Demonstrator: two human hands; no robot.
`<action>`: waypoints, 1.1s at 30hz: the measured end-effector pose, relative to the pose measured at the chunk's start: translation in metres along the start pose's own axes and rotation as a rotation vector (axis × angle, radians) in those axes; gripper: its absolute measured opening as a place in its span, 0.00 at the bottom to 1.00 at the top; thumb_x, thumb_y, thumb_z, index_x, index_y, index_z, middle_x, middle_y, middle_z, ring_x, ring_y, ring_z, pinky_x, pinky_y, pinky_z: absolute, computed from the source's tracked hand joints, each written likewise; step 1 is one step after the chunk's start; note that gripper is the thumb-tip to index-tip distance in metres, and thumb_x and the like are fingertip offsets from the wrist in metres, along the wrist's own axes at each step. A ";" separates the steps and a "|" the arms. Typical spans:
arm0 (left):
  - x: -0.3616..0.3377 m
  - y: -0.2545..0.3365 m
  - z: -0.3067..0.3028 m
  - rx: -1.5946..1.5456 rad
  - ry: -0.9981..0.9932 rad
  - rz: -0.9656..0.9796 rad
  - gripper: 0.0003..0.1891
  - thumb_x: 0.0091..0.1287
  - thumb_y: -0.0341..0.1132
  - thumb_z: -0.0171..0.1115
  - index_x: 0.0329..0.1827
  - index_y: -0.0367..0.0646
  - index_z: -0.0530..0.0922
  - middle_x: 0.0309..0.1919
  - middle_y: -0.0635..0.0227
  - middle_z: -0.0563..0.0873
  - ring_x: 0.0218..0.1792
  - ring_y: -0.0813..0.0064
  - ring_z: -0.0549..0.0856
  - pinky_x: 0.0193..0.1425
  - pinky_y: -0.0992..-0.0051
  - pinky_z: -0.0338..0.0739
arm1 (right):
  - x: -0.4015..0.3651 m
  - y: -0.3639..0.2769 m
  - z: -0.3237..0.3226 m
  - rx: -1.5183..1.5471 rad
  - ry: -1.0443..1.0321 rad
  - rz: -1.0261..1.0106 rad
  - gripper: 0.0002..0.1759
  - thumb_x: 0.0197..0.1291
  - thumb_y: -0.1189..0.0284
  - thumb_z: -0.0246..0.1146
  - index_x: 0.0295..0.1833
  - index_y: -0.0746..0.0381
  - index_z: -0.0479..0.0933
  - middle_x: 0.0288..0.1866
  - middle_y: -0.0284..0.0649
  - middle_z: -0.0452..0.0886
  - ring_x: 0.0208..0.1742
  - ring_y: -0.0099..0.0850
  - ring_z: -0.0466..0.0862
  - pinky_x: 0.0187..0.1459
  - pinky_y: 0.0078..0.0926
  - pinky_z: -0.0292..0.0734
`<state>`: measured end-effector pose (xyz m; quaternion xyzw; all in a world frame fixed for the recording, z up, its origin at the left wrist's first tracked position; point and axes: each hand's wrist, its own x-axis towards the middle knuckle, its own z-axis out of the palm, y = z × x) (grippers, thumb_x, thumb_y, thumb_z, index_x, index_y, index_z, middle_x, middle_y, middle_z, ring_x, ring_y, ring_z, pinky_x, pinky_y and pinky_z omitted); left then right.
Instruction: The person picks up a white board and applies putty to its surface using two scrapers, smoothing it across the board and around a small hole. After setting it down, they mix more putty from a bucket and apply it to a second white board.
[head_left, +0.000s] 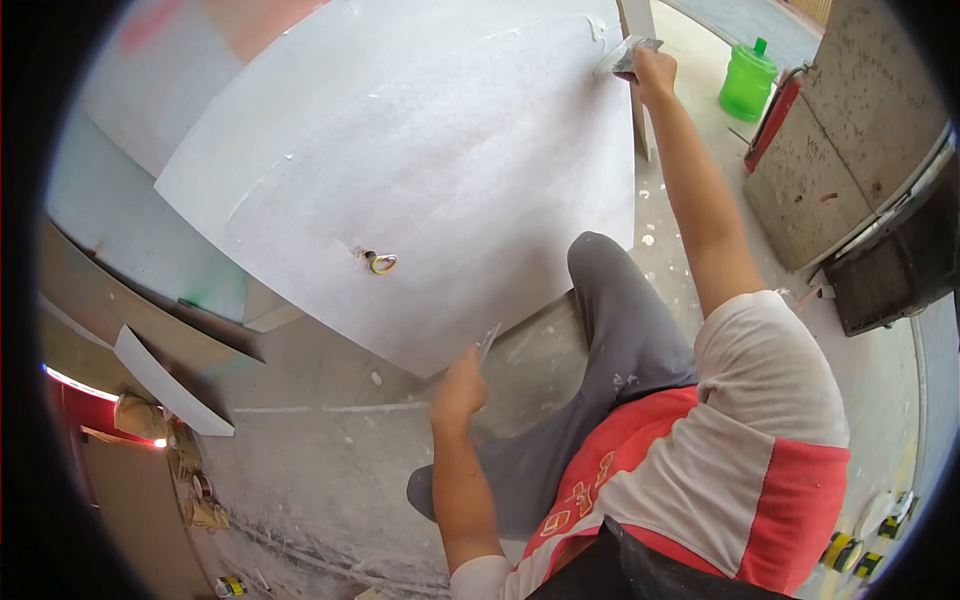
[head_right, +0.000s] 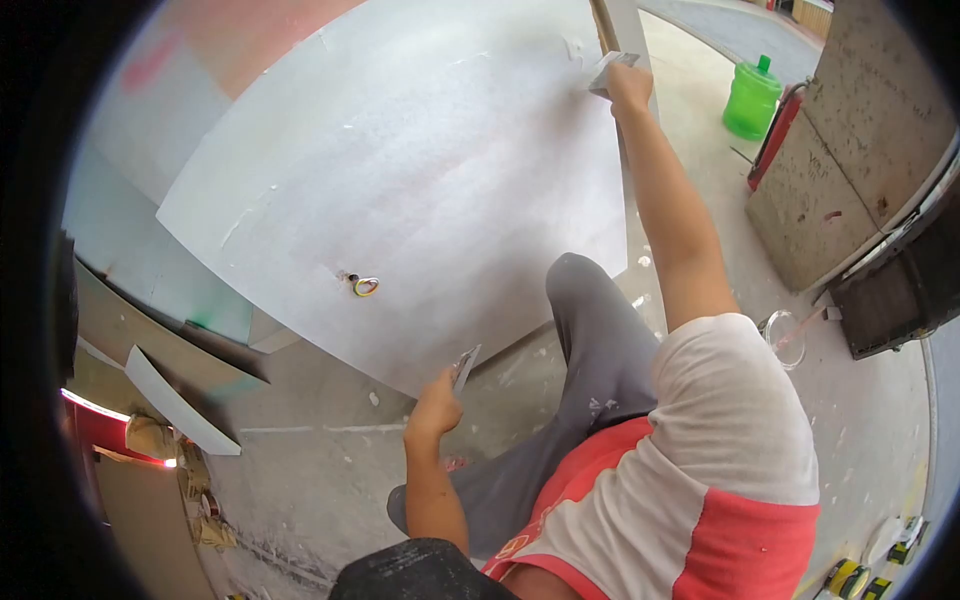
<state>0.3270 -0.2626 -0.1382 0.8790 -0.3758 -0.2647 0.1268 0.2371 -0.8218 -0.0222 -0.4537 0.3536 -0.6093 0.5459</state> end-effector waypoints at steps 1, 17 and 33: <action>-0.002 0.000 -0.001 -0.006 -0.006 -0.012 0.26 0.56 0.21 0.49 0.62 0.38 0.68 0.47 0.36 0.79 0.53 0.40 0.77 0.55 0.54 0.70 | 0.012 0.003 0.004 -0.022 0.028 0.004 0.13 0.50 0.82 0.55 0.42 0.79 0.72 0.41 0.52 0.77 0.37 0.43 0.83 0.37 0.49 0.86; -0.017 -0.003 -0.005 -0.034 0.033 0.040 0.23 0.58 0.19 0.48 0.59 0.38 0.68 0.47 0.41 0.80 0.53 0.44 0.78 0.55 0.53 0.72 | -0.086 -0.074 0.092 -0.429 -0.144 -0.339 0.15 0.46 0.73 0.67 0.39 0.72 0.83 0.29 0.39 0.82 0.30 0.27 0.78 0.36 0.27 0.74; -0.038 -0.010 -0.011 -0.076 0.044 0.061 0.20 0.63 0.24 0.47 0.60 0.37 0.67 0.46 0.45 0.81 0.50 0.48 0.80 0.52 0.55 0.74 | -0.274 -0.073 0.211 -0.451 -0.350 -0.576 0.17 0.46 0.61 0.60 0.30 0.65 0.82 0.20 0.42 0.81 0.24 0.33 0.79 0.35 0.29 0.76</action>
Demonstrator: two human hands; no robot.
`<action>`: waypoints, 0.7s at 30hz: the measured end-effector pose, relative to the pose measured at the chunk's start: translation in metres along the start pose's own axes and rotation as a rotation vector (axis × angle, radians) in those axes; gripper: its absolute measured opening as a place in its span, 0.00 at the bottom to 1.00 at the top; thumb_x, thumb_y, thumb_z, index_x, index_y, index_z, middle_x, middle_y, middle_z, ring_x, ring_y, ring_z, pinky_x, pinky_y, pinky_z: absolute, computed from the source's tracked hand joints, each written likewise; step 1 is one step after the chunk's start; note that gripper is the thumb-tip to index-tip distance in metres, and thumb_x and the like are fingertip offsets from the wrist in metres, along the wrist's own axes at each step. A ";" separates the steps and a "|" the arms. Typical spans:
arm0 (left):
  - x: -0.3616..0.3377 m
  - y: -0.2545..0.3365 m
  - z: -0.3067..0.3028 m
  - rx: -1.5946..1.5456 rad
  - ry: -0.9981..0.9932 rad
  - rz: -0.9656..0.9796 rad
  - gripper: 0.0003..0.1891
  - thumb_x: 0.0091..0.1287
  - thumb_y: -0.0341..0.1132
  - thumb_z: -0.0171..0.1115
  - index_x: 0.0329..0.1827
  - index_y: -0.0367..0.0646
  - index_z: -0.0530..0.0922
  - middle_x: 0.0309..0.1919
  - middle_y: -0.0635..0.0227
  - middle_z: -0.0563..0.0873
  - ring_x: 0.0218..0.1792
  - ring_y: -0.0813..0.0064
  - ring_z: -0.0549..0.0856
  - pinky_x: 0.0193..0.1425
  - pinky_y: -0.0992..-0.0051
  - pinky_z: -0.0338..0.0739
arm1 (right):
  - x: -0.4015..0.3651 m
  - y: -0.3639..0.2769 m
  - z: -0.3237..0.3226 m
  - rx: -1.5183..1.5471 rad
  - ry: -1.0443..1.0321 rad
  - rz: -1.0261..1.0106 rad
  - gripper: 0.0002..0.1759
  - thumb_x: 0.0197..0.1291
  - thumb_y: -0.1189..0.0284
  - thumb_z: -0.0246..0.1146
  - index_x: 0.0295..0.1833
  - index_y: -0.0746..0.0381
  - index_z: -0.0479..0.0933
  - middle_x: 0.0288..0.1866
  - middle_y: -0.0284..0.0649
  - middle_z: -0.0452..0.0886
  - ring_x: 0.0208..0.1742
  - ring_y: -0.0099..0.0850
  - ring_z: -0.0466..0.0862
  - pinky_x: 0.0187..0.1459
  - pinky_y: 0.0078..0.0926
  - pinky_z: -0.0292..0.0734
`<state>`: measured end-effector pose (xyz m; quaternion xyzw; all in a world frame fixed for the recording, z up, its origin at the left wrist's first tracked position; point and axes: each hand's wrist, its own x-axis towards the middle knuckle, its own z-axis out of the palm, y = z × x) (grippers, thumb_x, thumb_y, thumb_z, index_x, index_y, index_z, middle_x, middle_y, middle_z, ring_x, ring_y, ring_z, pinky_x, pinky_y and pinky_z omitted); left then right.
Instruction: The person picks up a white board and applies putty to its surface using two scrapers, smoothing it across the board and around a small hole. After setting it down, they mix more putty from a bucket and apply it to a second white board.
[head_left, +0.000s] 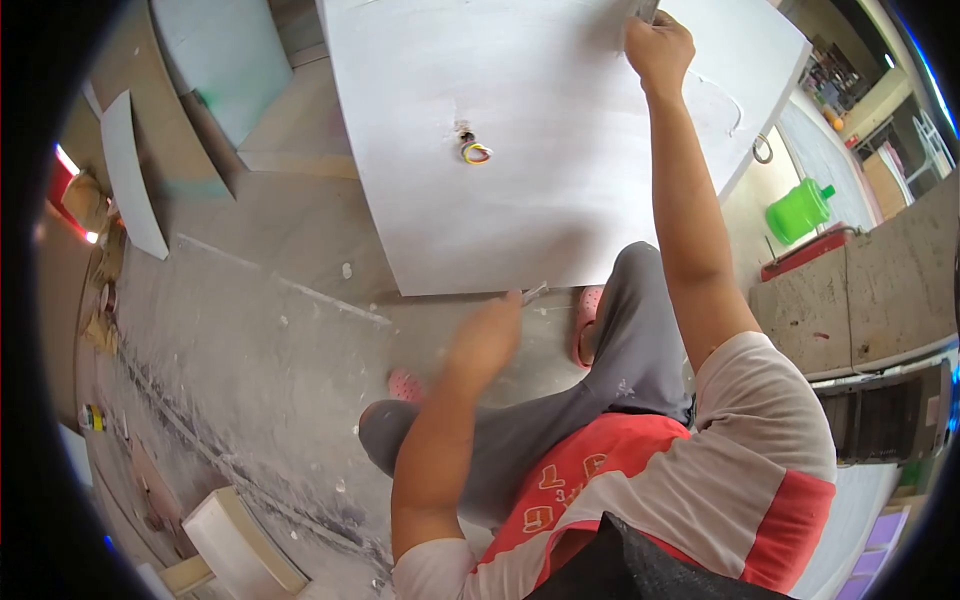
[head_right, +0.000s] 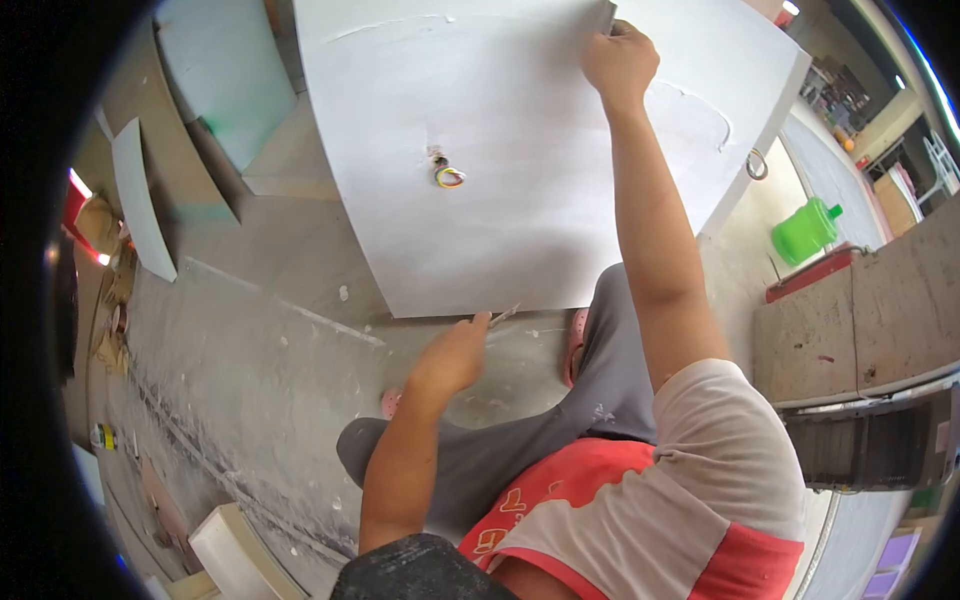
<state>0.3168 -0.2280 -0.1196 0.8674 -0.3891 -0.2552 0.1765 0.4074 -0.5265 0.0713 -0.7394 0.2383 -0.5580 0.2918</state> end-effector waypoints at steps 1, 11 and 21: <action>-0.001 -0.003 0.001 -0.007 0.019 -0.001 0.20 0.64 0.25 0.47 0.60 0.36 0.67 0.45 0.45 0.81 0.50 0.48 0.81 0.52 0.55 0.75 | -0.005 -0.005 0.011 0.003 -0.024 0.005 0.17 0.46 0.61 0.60 0.29 0.65 0.82 0.20 0.42 0.81 0.24 0.34 0.79 0.35 0.29 0.76; -0.018 -0.014 -0.001 -0.023 0.092 -0.006 0.19 0.64 0.26 0.48 0.59 0.34 0.67 0.42 0.43 0.81 0.46 0.48 0.82 0.49 0.55 0.76 | -0.051 -0.074 0.109 -0.105 -0.098 -0.204 0.13 0.47 0.66 0.59 0.33 0.62 0.82 0.28 0.46 0.83 0.35 0.43 0.83 0.40 0.35 0.79; -0.036 -0.028 -0.007 -0.130 0.233 0.001 0.15 0.65 0.27 0.46 0.54 0.34 0.68 0.38 0.43 0.82 0.42 0.46 0.83 0.45 0.54 0.77 | -0.126 -0.174 0.169 -0.132 -0.226 -0.466 0.14 0.49 0.71 0.58 0.42 0.66 0.78 0.33 0.57 0.79 0.36 0.54 0.81 0.40 0.48 0.78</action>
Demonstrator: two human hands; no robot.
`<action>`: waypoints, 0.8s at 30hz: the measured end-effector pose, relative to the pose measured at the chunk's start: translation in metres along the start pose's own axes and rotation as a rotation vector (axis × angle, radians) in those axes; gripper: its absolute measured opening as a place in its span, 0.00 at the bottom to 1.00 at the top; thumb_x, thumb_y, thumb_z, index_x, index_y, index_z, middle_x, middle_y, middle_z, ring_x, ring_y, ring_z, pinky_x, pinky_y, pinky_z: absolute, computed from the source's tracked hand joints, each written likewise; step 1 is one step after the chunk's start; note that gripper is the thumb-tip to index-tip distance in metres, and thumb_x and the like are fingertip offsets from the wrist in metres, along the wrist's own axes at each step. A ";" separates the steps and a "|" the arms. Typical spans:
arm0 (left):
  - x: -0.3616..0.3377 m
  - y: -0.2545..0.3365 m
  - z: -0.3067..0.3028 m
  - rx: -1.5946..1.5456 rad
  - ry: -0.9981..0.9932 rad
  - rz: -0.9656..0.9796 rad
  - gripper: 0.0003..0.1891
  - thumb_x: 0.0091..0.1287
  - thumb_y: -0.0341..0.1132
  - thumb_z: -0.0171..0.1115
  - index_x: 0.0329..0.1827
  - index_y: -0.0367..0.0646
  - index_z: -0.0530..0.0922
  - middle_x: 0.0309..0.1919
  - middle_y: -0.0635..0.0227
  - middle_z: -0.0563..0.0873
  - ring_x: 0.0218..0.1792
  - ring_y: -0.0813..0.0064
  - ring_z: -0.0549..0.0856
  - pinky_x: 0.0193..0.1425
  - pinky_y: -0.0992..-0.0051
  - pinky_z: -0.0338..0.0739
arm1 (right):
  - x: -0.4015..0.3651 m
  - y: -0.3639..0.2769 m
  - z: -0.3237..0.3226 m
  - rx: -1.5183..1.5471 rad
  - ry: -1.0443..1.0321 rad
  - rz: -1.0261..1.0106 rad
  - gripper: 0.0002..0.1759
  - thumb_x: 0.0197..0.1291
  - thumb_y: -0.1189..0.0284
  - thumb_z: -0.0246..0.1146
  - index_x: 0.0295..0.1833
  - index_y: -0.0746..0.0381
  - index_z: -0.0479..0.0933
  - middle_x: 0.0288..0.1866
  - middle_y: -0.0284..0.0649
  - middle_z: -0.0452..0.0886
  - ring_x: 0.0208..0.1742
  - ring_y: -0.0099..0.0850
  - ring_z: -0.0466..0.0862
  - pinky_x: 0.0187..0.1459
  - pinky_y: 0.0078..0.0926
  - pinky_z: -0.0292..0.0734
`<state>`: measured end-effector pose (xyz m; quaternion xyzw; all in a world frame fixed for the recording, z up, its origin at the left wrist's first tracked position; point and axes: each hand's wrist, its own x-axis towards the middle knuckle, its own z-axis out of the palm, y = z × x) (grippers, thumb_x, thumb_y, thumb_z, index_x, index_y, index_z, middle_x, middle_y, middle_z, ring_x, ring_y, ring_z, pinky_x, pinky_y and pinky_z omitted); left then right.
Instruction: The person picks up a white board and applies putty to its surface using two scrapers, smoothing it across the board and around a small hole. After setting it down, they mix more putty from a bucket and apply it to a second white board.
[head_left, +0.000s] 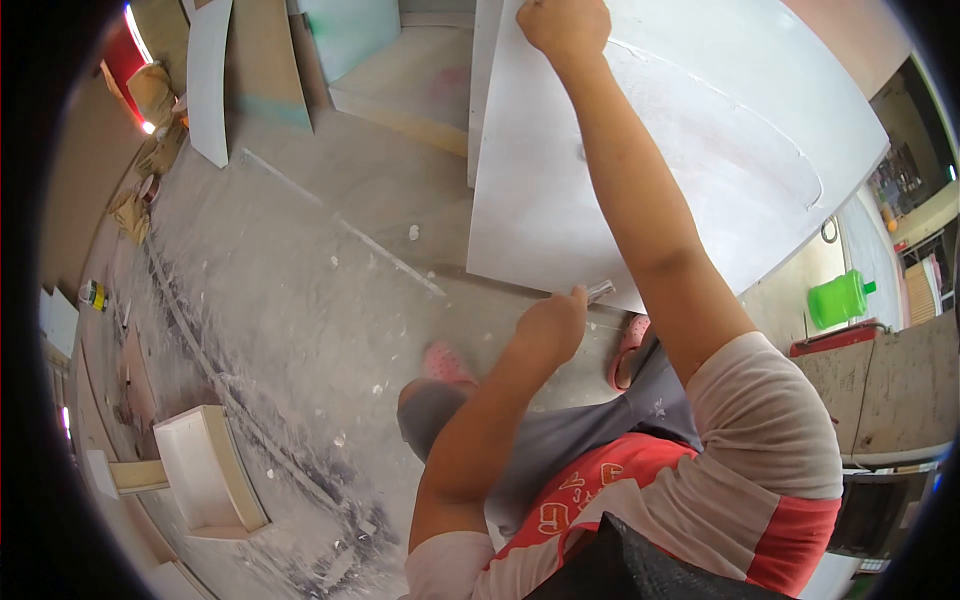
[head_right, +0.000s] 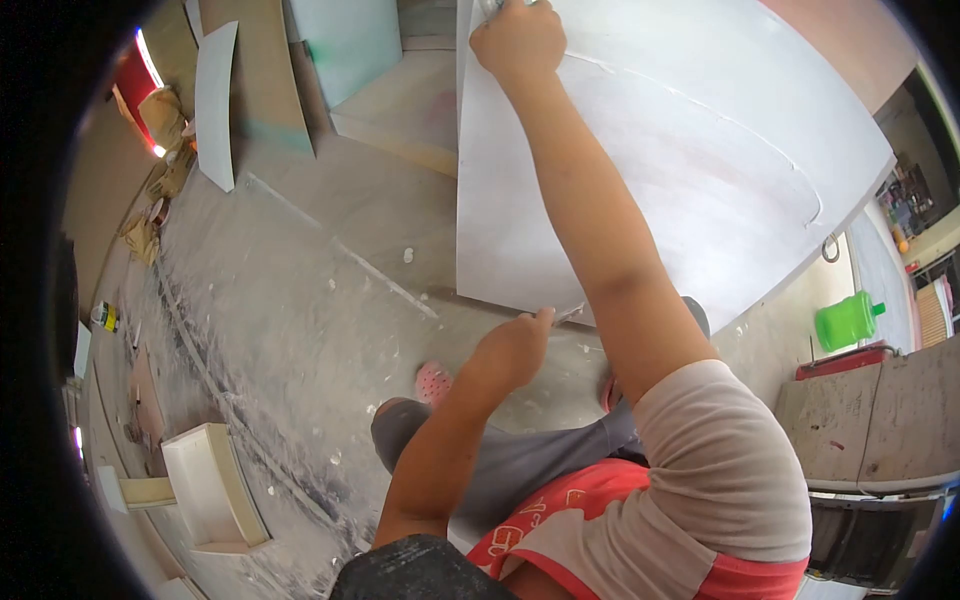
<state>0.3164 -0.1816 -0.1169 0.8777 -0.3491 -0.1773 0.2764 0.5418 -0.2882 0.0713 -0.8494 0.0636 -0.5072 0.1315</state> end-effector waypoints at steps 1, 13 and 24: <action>-0.001 0.000 -0.002 -0.003 0.007 -0.003 0.14 0.65 0.27 0.46 0.53 0.34 0.68 0.38 0.43 0.82 0.42 0.46 0.83 0.45 0.54 0.77 | -0.002 -0.009 0.005 0.021 0.005 -0.006 0.13 0.50 0.71 0.58 0.41 0.65 0.78 0.33 0.57 0.79 0.36 0.54 0.81 0.39 0.48 0.78; -0.005 -0.002 -0.002 0.013 0.086 0.007 0.08 0.65 0.27 0.48 0.45 0.37 0.70 0.38 0.46 0.83 0.41 0.48 0.84 0.44 0.56 0.79 | -0.031 -0.034 0.042 -0.041 -0.398 -0.212 0.11 0.47 0.69 0.60 0.37 0.60 0.82 0.43 0.47 0.80 0.45 0.42 0.82 0.43 0.38 0.79; 0.007 0.004 -0.001 0.081 -0.082 -0.016 0.22 0.61 0.22 0.49 0.60 0.37 0.69 0.45 0.40 0.81 0.51 0.46 0.80 0.54 0.56 0.74 | -0.059 0.170 -0.094 0.756 0.054 0.454 0.08 0.51 0.76 0.63 0.35 0.71 0.79 0.27 0.40 0.81 0.27 0.25 0.80 0.28 0.24 0.76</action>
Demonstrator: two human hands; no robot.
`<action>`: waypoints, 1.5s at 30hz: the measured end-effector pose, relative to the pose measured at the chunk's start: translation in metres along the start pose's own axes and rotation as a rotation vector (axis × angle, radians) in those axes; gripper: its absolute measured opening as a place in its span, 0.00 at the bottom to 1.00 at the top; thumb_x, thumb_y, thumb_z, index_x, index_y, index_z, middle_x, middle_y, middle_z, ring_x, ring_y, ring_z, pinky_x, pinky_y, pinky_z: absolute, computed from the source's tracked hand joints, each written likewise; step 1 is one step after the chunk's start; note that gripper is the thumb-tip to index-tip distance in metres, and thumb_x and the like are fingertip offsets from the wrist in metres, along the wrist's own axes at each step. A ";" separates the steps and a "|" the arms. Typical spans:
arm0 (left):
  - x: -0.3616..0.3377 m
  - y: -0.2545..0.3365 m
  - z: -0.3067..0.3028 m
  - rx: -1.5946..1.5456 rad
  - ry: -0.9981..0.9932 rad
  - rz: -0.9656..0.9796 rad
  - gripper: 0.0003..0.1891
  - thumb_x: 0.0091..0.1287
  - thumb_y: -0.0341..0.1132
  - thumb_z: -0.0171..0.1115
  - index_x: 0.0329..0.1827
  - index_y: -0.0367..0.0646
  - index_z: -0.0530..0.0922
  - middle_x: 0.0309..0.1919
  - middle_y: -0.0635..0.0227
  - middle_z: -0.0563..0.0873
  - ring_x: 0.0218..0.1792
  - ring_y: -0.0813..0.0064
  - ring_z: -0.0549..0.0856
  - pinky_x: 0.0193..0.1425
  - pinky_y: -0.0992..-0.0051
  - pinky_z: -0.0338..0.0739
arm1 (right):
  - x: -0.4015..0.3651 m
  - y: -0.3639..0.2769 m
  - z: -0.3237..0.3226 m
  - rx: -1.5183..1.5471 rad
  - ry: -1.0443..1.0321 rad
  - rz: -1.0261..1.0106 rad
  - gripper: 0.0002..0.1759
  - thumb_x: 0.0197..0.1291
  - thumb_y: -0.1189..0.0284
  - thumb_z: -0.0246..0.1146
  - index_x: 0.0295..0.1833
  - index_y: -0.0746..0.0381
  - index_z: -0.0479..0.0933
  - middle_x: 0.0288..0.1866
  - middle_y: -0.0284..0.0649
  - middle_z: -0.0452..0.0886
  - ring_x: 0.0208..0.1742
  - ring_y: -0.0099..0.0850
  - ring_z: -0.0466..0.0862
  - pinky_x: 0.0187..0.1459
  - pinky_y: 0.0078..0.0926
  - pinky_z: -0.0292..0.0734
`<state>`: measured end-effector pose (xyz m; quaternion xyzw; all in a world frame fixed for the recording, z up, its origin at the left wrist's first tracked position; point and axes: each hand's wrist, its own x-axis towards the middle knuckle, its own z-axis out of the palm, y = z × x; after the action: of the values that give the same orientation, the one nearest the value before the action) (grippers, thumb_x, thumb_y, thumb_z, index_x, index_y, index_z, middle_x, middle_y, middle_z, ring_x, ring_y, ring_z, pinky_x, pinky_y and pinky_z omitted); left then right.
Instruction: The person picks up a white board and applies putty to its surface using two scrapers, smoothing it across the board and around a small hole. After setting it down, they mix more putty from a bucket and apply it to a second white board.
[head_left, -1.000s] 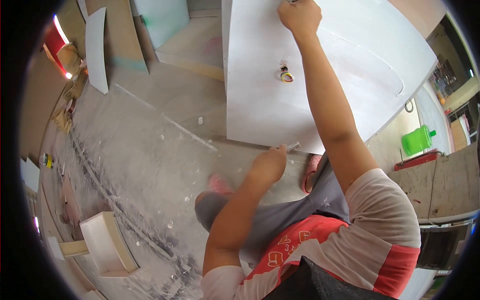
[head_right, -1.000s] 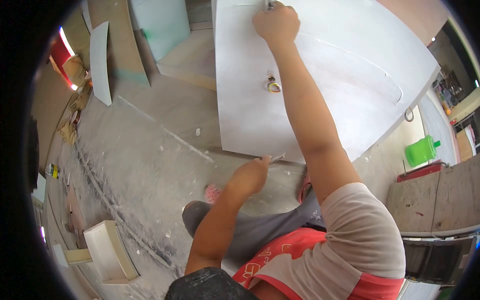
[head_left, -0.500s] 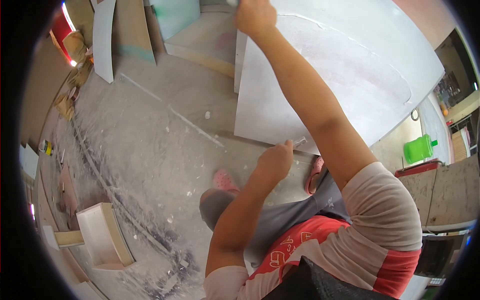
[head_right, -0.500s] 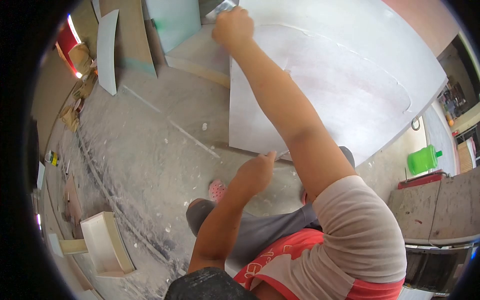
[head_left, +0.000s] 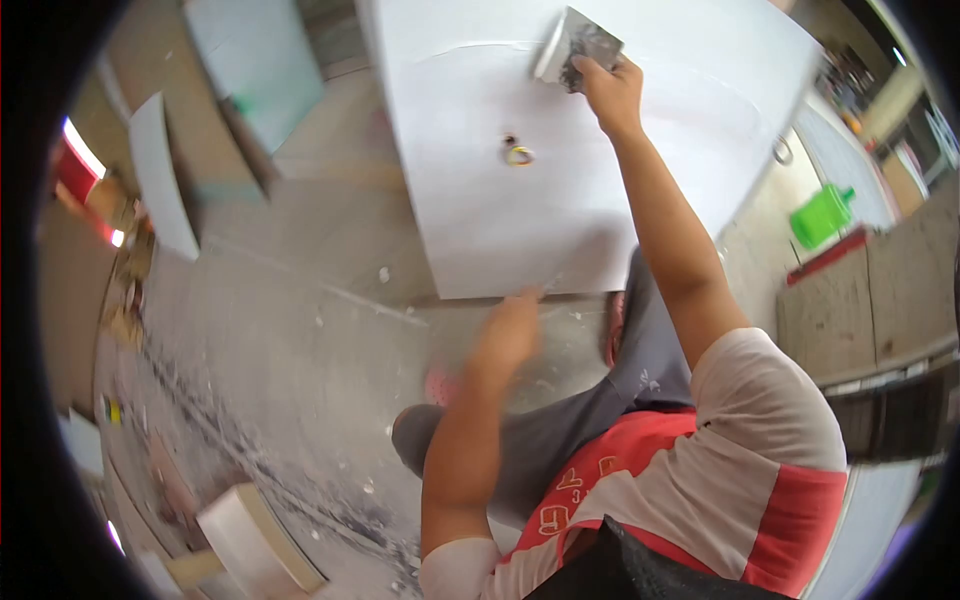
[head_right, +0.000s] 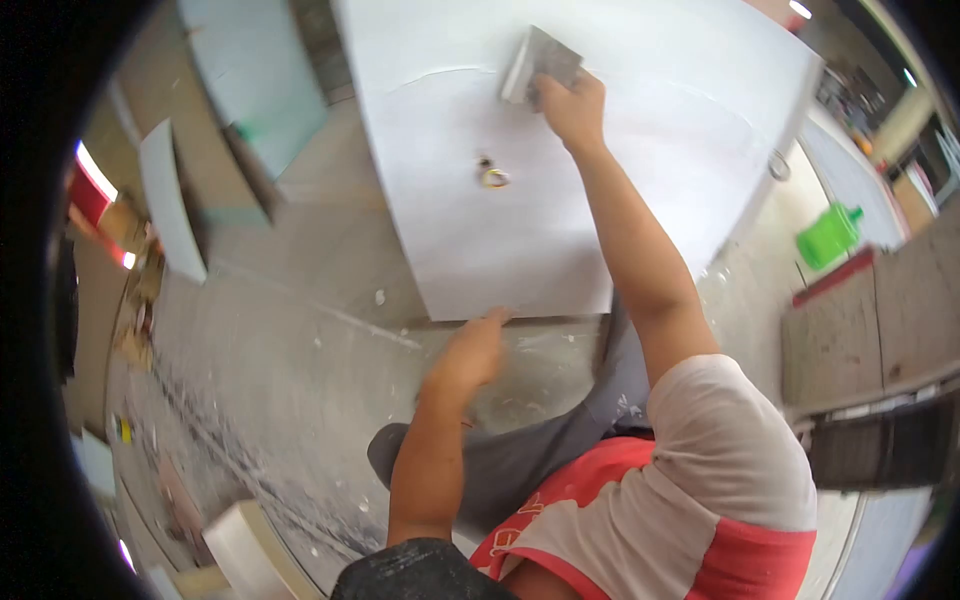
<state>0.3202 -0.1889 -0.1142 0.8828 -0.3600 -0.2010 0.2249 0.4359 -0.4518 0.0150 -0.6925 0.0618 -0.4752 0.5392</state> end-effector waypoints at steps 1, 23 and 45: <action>0.003 0.003 0.003 0.011 0.003 0.036 0.23 0.60 0.22 0.50 0.61 0.37 0.69 0.46 0.40 0.81 0.51 0.46 0.80 0.54 0.56 0.74 | 0.002 0.005 -0.035 0.077 0.098 0.033 0.08 0.50 0.77 0.63 0.35 0.72 0.79 0.28 0.41 0.81 0.26 0.26 0.80 0.28 0.24 0.77; 0.026 0.012 0.049 0.193 -0.207 -0.142 0.25 0.57 0.23 0.50 0.62 0.40 0.68 0.47 0.39 0.80 0.53 0.42 0.78 0.55 0.53 0.71 | 0.071 0.126 -0.370 0.006 0.867 0.418 0.19 0.55 0.79 0.55 0.51 0.78 0.66 0.46 0.54 0.76 0.40 0.46 0.83 0.33 0.44 0.88; 0.058 0.028 0.045 0.132 -0.241 -0.047 0.26 0.58 0.19 0.47 0.62 0.37 0.66 0.47 0.37 0.80 0.52 0.42 0.78 0.54 0.53 0.71 | 0.077 0.067 -0.392 -0.105 0.582 0.400 0.15 0.59 0.76 0.53 0.48 0.75 0.71 0.43 0.49 0.78 0.37 0.41 0.84 0.39 0.45 0.87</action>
<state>0.3204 -0.2603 -0.1468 0.8733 -0.3760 -0.2869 0.1166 0.2219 -0.7955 -0.0065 -0.5292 0.3714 -0.5338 0.5450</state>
